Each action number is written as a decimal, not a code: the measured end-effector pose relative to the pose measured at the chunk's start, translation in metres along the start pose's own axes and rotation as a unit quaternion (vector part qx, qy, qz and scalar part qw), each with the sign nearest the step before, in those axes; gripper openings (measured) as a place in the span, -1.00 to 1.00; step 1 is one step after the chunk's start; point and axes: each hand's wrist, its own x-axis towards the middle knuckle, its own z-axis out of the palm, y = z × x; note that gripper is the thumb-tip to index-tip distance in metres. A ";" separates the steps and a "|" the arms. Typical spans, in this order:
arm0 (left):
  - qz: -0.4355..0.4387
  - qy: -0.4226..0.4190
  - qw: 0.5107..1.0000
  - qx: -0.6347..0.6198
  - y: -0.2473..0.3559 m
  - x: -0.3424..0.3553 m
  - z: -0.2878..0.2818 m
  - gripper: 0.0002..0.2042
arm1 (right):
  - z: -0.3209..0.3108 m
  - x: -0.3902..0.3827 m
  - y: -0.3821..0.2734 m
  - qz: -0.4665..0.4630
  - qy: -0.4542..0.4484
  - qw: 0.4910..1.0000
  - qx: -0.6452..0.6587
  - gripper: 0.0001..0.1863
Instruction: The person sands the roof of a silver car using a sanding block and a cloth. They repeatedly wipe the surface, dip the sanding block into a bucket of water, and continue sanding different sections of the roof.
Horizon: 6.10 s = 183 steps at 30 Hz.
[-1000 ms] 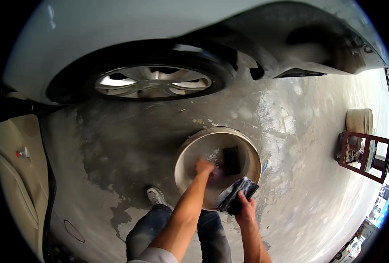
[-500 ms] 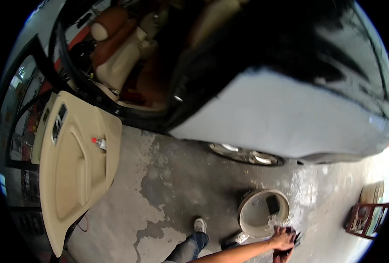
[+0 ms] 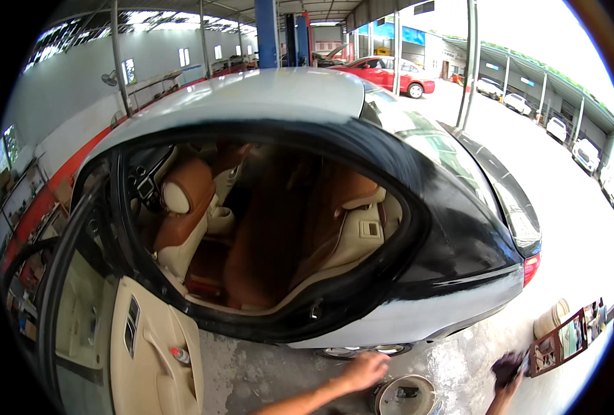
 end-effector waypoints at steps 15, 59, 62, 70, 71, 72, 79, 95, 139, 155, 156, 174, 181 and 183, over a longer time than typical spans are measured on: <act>0.071 0.229 0.959 0.154 0.077 0.146 -0.622 -0.79 | 0.471 0.590 0.007 0.023 -0.084 0.995 0.040 -0.58; 0.091 0.090 0.946 0.297 -0.124 0.296 -1.049 -0.25 | 1.142 0.763 0.311 0.220 0.051 0.918 -0.326 -0.66; 0.007 -0.003 0.966 0.257 -0.160 0.367 -1.039 -0.17 | 1.105 0.728 0.302 0.201 0.123 0.932 -0.276 -0.67; 0.085 -0.104 0.971 0.199 -0.143 0.427 -0.977 -0.20 | 1.061 0.685 0.338 0.206 0.218 0.929 -0.214 -0.77; 0.102 -0.113 0.969 0.196 -0.137 0.423 -0.971 -0.22 | 1.055 0.681 0.342 0.207 0.216 0.927 -0.227 -0.78; 0.103 -0.116 0.972 0.174 -0.131 0.416 -0.970 -0.23 | 1.052 0.677 0.345 0.209 0.211 0.924 -0.240 -0.79; 0.123 0.093 0.987 0.037 -0.090 0.396 -0.977 -0.50 | 1.067 0.666 0.379 0.228 0.140 0.932 -0.245 -0.80; -0.144 -0.001 0.949 -0.281 -0.084 0.377 -0.989 -0.67 | 1.072 0.631 0.391 0.283 0.007 0.948 -0.145 -0.71; -0.045 0.041 0.968 -0.243 -0.054 0.322 -0.915 -0.56 | 1.089 0.555 0.401 0.207 -0.007 0.944 -0.257 -0.57; -0.011 0.116 0.988 0.106 -0.047 0.341 -0.936 -0.68 | 1.058 0.565 0.369 0.205 0.111 0.870 -0.433 -0.61; 0.066 0.115 0.984 0.117 -0.045 0.344 -0.931 -0.79 | 1.059 0.565 0.365 0.237 0.095 0.914 -0.315 -0.56; 0.335 -0.018 0.873 0.355 -0.101 0.387 -0.943 -0.67 | 1.019 0.554 0.292 0.167 0.110 0.780 -0.593 -0.45; 0.304 0.069 0.876 0.368 -0.141 0.413 -0.977 -0.69 | 1.025 0.517 0.359 0.053 -0.125 0.545 -0.827 0.00; 0.301 0.063 0.878 0.368 -0.158 0.412 -0.995 -0.68 | 1.034 0.519 0.370 0.044 -0.074 0.580 -0.810 0.12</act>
